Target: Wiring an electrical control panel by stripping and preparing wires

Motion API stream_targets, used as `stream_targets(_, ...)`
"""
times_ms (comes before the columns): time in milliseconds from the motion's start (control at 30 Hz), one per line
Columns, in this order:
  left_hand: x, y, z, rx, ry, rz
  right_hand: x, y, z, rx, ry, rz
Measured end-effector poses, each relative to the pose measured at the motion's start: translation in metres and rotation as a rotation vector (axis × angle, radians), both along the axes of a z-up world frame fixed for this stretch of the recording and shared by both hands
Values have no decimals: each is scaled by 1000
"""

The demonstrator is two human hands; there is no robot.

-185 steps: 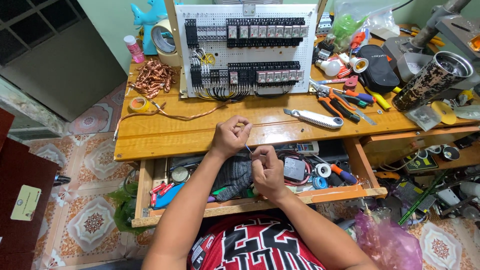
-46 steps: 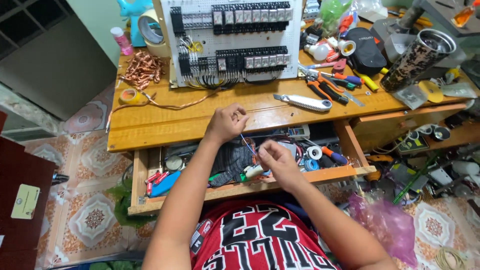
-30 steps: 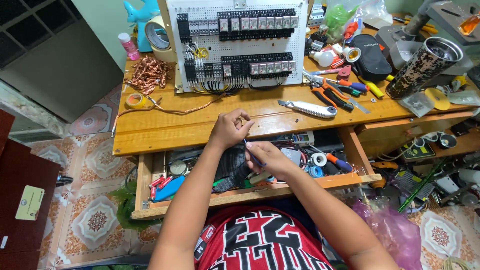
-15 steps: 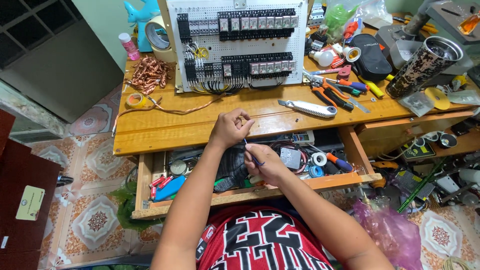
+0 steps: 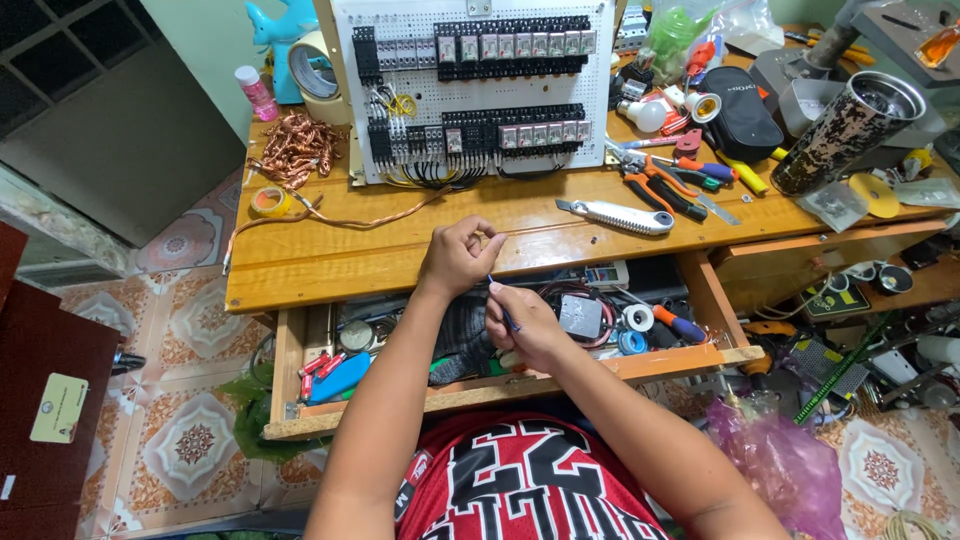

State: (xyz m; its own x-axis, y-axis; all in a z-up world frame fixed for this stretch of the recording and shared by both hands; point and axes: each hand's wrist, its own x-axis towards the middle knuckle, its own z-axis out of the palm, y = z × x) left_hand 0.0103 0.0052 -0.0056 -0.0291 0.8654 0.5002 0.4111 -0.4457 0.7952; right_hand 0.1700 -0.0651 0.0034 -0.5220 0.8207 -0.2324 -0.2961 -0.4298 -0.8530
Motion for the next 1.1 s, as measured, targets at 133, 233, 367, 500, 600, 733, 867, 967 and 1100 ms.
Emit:
stream_targets(133, -7, -9, 12, 55, -7, 11, 28, 12, 21, 183, -139, -17)
stream_targets(233, -9, -16, 19, 19, -114, -68, 70, 38, 36, 292, -339, -152)
stream_targets(367, -10, -14, 17, 37, -238, -154, 130, 79, 51, 454, -423, -305)
stream_targets(500, -3, -20, 34, 197, -85, -9, 174, 107, 60, 650, -588, -383)
stream_targets(600, -1, -20, 39, 254, -7, 109, 205, 134, 50, 782, -984, -418)
stream_targets(733, 4, -23, 51, 266, -48, 175, 235, 154, 42, 804, -1203, -434)
stream_targets(867, 8, -24, 53, 328, -17, 160, 248, 165, 46, 799, -1281, -453)
stream_targets(967, 10, -19, 43, 308, 8, 128, 254, 171, 51, 823, -1330, -484)
stream_targets(1100, 13, -17, 35, 273, 58, 106, 256, 182, 48, 894, -1375, -511)
